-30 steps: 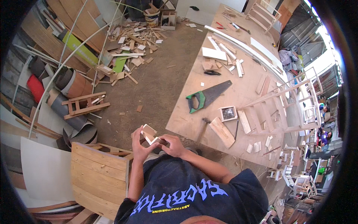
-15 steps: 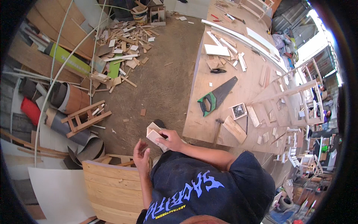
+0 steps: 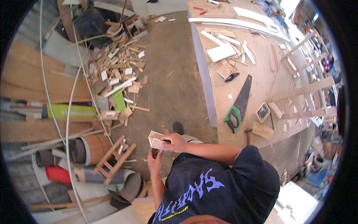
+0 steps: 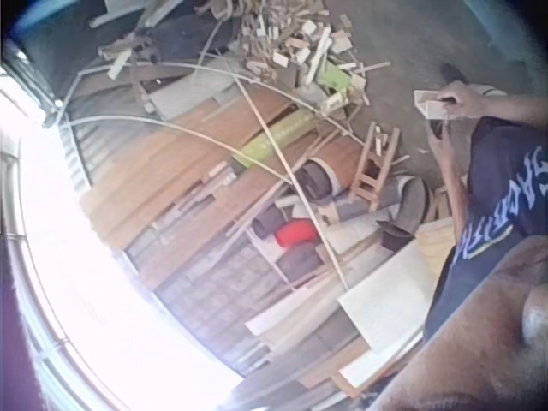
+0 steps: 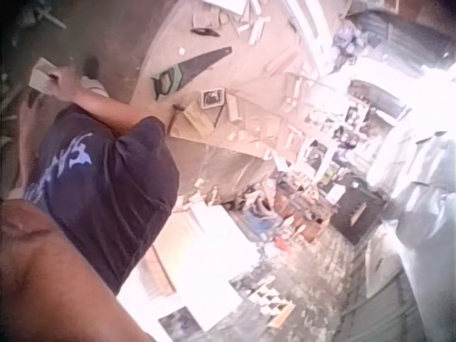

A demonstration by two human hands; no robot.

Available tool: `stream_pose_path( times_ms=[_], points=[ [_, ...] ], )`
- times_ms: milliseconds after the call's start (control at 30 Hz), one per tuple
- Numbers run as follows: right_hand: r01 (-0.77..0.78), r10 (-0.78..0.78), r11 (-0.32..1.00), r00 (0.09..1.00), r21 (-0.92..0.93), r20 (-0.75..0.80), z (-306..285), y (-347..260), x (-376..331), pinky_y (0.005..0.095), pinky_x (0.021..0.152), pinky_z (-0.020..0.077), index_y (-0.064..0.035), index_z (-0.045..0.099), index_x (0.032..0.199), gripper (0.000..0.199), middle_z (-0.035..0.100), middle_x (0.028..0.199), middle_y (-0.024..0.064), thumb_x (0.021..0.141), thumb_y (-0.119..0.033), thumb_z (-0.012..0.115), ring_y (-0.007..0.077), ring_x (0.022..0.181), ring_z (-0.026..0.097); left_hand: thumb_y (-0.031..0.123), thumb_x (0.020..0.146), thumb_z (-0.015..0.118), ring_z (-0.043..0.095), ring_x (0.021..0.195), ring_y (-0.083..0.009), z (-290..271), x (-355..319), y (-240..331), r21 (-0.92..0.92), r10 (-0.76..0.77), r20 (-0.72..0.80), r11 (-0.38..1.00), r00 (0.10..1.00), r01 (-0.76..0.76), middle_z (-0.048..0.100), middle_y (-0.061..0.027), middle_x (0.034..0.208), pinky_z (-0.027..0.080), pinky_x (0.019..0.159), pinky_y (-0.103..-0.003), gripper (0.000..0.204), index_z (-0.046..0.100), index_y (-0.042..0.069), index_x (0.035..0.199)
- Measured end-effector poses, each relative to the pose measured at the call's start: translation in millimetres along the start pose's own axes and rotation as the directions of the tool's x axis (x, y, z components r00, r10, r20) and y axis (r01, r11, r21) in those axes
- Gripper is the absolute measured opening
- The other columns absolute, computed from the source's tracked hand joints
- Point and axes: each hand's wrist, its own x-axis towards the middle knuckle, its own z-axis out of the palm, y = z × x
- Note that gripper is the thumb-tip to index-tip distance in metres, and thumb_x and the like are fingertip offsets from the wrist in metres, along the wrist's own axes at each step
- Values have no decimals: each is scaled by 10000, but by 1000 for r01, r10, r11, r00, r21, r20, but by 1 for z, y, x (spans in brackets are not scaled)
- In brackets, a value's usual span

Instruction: The person hammers a nail into a wooden board, aligns it with another board to form a joint, and marks the wood with a pencil. The person then uses sandpaper to smooth the surface of the assembled joint.

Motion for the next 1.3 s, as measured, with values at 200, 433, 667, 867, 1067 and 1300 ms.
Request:
stream_pose_path(
  times_ms=[200, 433, 667, 867, 1067, 1300],
  points=[
    [-53, 73, 995, 962, 81, -263, -10, -16, 133, 387, 783, 572, -26, 748, 1201, 361, 782, 1013, 183, 934, -267, 780, 269, 877, 769, 117, 1041, 693, 661, 1205, -206, -15, 130, 107, 23, 178, 97, 983, 979, -181, 678, -135, 1348, 524, 1030, -345, 489, 547, -54, 1476],
    [-29, 35, 999, 986, 38, -161, -43, -21, 192, 383, 815, 593, -30, 753, 1225, 346, 784, 1049, 184, 960, -254, 758, 249, 897, 778, 202, 1015, 743, 677, 1151, -252, 3, 207, 144, -149, -20, 134, 988, 991, 40, 637, -128, 1299, 611, 904, -384, 505, 523, -1, 1422],
    [-115, 119, 990, 992, 77, -52, -102, 5, 266, 373, 863, 602, -68, 695, 1375, 407, 794, 1130, 156, 986, -190, 701, 221, 950, 778, 122, 995, 702, 703, 1125, -281, 13, 356, 151, -319, -79, 412, 920, 908, 226, 643, -145, 1294, 627, 885, -414, 415, 548, 18, 1367],
    [-202, 365, 931, 516, 305, -775, -168, 39, 315, 330, 835, 591, -71, 649, 1435, 471, 756, 1207, 66, 996, -230, 715, 183, 997, 734, 24, 936, 641, 664, 1114, -242, 66, 471, 224, -179, -114, 483, 958, 868, 225, 595, -96, 1291, 632, 854, -395, 450, 549, 52, 1376],
    [-316, 512, 743, -299, 590, -805, -259, 115, 282, 413, 985, 554, -43, 517, 1551, 736, 651, 1414, 163, 925, -306, 801, 274, 1280, 621, 31, 942, 650, 663, 1075, -207, 110, 546, 248, -11, -184, 588, 972, 787, 236, 609, -67, 1264, 619, 820, -376, 427, 552, 79, 1355],
    [419, 762, 647, -377, 637, -526, -362, 152, 265, 341, 885, 542, -20, 444, 1579, 702, 633, 1371, 111, 973, -227, 730, 222, 1149, 636, 84, 937, 675, 659, 1108, -248, 242, 586, 273, 183, -290, 748, 955, 596, 235, 618, -76, 1253, 613, 867, -436, 436, 553, 75, 1356]
  ],
)
